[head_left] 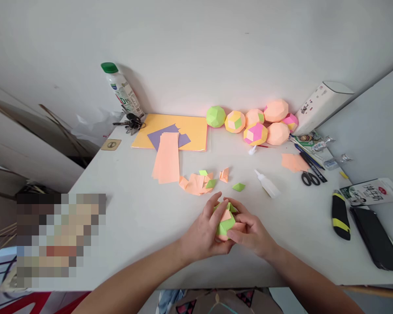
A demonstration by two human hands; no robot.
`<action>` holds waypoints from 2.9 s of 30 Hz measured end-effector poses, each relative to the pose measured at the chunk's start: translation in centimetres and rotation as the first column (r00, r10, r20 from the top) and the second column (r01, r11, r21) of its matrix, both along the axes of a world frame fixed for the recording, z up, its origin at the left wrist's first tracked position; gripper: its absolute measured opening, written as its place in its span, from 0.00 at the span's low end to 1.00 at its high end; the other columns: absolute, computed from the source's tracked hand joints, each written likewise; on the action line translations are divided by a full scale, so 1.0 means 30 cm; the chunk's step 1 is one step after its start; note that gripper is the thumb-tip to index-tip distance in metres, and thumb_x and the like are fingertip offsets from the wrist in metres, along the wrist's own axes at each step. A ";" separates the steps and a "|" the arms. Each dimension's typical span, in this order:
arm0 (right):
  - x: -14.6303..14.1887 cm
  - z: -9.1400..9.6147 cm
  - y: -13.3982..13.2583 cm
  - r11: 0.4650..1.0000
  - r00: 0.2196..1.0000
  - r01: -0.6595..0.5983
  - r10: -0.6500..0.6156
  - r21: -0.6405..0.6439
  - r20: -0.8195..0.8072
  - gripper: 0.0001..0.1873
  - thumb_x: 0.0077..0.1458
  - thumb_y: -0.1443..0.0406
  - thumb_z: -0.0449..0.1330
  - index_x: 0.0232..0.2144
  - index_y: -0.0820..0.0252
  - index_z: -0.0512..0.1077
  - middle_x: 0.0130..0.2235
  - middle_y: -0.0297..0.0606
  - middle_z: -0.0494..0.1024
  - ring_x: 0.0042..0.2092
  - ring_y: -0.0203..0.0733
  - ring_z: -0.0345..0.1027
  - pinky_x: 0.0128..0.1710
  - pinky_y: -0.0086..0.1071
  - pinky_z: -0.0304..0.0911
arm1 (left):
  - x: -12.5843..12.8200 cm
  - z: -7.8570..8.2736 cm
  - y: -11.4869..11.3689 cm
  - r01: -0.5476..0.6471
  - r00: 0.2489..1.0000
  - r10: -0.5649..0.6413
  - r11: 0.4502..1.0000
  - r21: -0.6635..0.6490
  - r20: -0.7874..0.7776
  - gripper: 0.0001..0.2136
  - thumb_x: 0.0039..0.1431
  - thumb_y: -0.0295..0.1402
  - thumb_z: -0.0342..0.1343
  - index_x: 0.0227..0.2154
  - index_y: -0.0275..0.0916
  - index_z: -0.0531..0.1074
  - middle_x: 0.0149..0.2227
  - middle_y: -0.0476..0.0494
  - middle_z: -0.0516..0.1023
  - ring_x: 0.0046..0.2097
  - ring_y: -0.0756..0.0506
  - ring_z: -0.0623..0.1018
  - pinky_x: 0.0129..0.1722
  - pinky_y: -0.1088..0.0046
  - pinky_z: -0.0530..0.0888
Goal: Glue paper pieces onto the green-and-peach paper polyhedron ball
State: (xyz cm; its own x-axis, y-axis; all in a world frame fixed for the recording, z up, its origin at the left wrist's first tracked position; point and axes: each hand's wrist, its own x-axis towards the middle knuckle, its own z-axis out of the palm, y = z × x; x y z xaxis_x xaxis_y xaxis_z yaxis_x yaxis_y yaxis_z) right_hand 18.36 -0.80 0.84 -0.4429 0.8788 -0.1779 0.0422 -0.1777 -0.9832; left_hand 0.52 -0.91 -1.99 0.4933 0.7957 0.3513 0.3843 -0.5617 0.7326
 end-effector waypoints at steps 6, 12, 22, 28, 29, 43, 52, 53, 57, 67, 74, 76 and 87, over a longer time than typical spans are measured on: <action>-0.002 0.004 0.000 0.998 1.000 0.008 -0.007 -0.057 0.001 0.11 0.49 0.57 0.66 0.25 0.58 0.73 0.62 0.41 0.56 0.62 0.53 0.54 0.53 0.41 0.62 | 0.000 -0.002 -0.002 0.004 1.000 -0.004 1.000 0.017 0.000 0.46 0.46 0.27 0.60 0.64 0.42 0.37 0.62 0.25 0.43 0.65 0.28 0.52 0.50 0.52 0.73; 0.008 0.006 0.005 0.997 0.999 -0.031 0.032 -0.071 0.014 0.11 0.51 0.57 0.65 0.26 0.58 0.74 0.64 0.39 0.55 0.64 0.53 0.51 0.56 0.41 0.60 | -0.003 0.003 -0.005 0.000 1.000 0.000 1.000 0.005 -0.014 0.46 0.47 0.28 0.60 0.64 0.43 0.36 0.62 0.24 0.43 0.64 0.27 0.54 0.47 0.52 0.74; -0.002 0.011 0.000 0.997 1.000 -0.004 0.004 -0.075 0.000 0.14 0.49 0.56 0.66 0.22 0.58 0.71 0.62 0.39 0.57 0.61 0.53 0.56 0.50 0.39 0.64 | -0.005 0.011 -0.009 0.019 0.999 -0.019 1.000 0.002 -0.040 0.46 0.48 0.28 0.59 0.64 0.44 0.34 0.63 0.23 0.42 0.64 0.25 0.54 0.46 0.50 0.75; 0.000 0.012 -0.003 0.997 1.000 -0.003 0.005 -0.078 0.023 0.14 0.49 0.56 0.66 0.22 0.59 0.71 0.62 0.38 0.58 0.58 0.52 0.59 0.50 0.39 0.64 | -0.007 0.010 -0.010 0.004 0.999 -0.004 1.000 0.009 -0.051 0.46 0.48 0.28 0.60 0.64 0.41 0.35 0.63 0.22 0.44 0.65 0.26 0.53 0.48 0.50 0.74; -0.002 0.014 -0.003 0.997 1.000 0.001 0.001 -0.083 0.019 0.15 0.49 0.56 0.66 0.22 0.59 0.70 0.62 0.38 0.58 0.58 0.52 0.60 0.50 0.39 0.64 | -0.007 0.011 -0.010 0.005 0.999 -0.005 1.000 0.010 -0.053 0.46 0.48 0.28 0.60 0.64 0.42 0.35 0.63 0.23 0.44 0.65 0.26 0.53 0.48 0.50 0.74; -0.003 0.012 -0.007 1.000 0.999 -0.015 0.016 -0.027 0.031 0.13 0.50 0.55 0.65 0.25 0.58 0.73 0.62 0.39 0.58 0.58 0.52 0.59 0.53 0.41 0.63 | -0.004 0.017 -0.015 -0.005 0.999 0.006 0.999 0.040 -0.041 0.46 0.50 0.29 0.59 0.64 0.41 0.34 0.63 0.22 0.43 0.65 0.26 0.52 0.48 0.49 0.73; 0.032 0.020 0.019 0.989 0.993 -0.048 0.032 -0.139 -0.116 0.15 0.51 0.52 0.64 0.33 0.56 0.73 0.62 0.40 0.59 0.53 0.49 0.66 0.45 0.40 0.68 | -0.023 0.016 0.003 0.033 0.998 -0.027 0.995 -0.092 0.065 0.47 0.50 0.30 0.61 0.64 0.45 0.34 0.63 0.27 0.43 0.67 0.27 0.47 0.57 0.42 0.62; 0.035 0.019 0.020 0.989 0.992 -0.038 0.021 -0.141 -0.124 0.14 0.52 0.52 0.62 0.31 0.57 0.73 0.60 0.40 0.61 0.51 0.47 0.67 0.44 0.38 0.68 | -0.025 0.014 0.004 0.037 0.997 -0.030 0.995 -0.096 0.071 0.46 0.51 0.30 0.61 0.64 0.45 0.35 0.63 0.27 0.43 0.67 0.28 0.47 0.58 0.42 0.62; 0.038 0.020 0.019 0.992 0.994 -0.024 0.011 -0.122 -0.105 0.15 0.55 0.54 0.61 0.25 0.58 0.71 0.59 0.39 0.63 0.50 0.45 0.68 0.44 0.37 0.68 | -0.027 0.015 0.003 0.061 0.997 -0.055 0.993 -0.100 0.062 0.41 0.57 0.37 0.57 0.65 0.46 0.34 0.64 0.28 0.41 0.67 0.29 0.46 0.57 0.43 0.63; 0.065 0.003 0.007 0.995 0.998 -0.057 0.055 -0.080 -0.030 0.12 0.54 0.56 0.62 0.26 0.57 0.72 0.61 0.38 0.60 0.60 0.52 0.60 0.45 0.39 0.68 | -0.040 0.068 -0.008 0.105 0.994 -0.103 0.994 -0.041 0.048 0.17 0.67 0.40 0.39 0.56 0.44 0.54 0.60 0.33 0.54 0.62 0.35 0.58 0.54 0.49 0.67; 0.059 0.014 -0.008 0.984 0.989 -0.146 0.143 0.104 0.040 0.06 0.55 0.63 0.61 0.27 0.56 0.73 0.63 0.36 0.58 0.64 0.50 0.53 0.60 0.46 0.53 | -0.043 0.086 0.008 0.220 0.973 -0.219 0.975 -0.014 0.071 0.12 0.65 0.33 0.40 0.47 0.41 0.64 0.57 0.36 0.57 0.60 0.37 0.60 0.55 0.51 0.66; 0.056 0.022 -0.013 0.980 0.986 -0.160 0.153 0.116 0.064 0.04 0.54 0.65 0.61 0.27 0.56 0.73 0.63 0.36 0.59 0.65 0.50 0.50 0.61 0.47 0.52 | -0.042 0.093 0.009 0.213 0.974 -0.212 0.977 -0.010 0.076 0.10 0.64 0.32 0.40 0.42 0.40 0.65 0.54 0.36 0.59 0.57 0.37 0.63 0.53 0.52 0.68; 0.037 0.014 -0.018 0.974 0.982 -0.181 0.173 0.133 0.073 0.03 0.53 0.66 0.62 0.27 0.57 0.73 0.60 0.40 0.62 0.64 0.51 0.52 0.61 0.46 0.52 | -0.048 0.104 0.001 0.296 0.946 -0.264 0.939 -0.175 0.188 0.05 0.61 0.28 0.43 0.31 0.39 0.62 0.54 0.36 0.58 0.58 0.36 0.62 0.50 0.52 0.71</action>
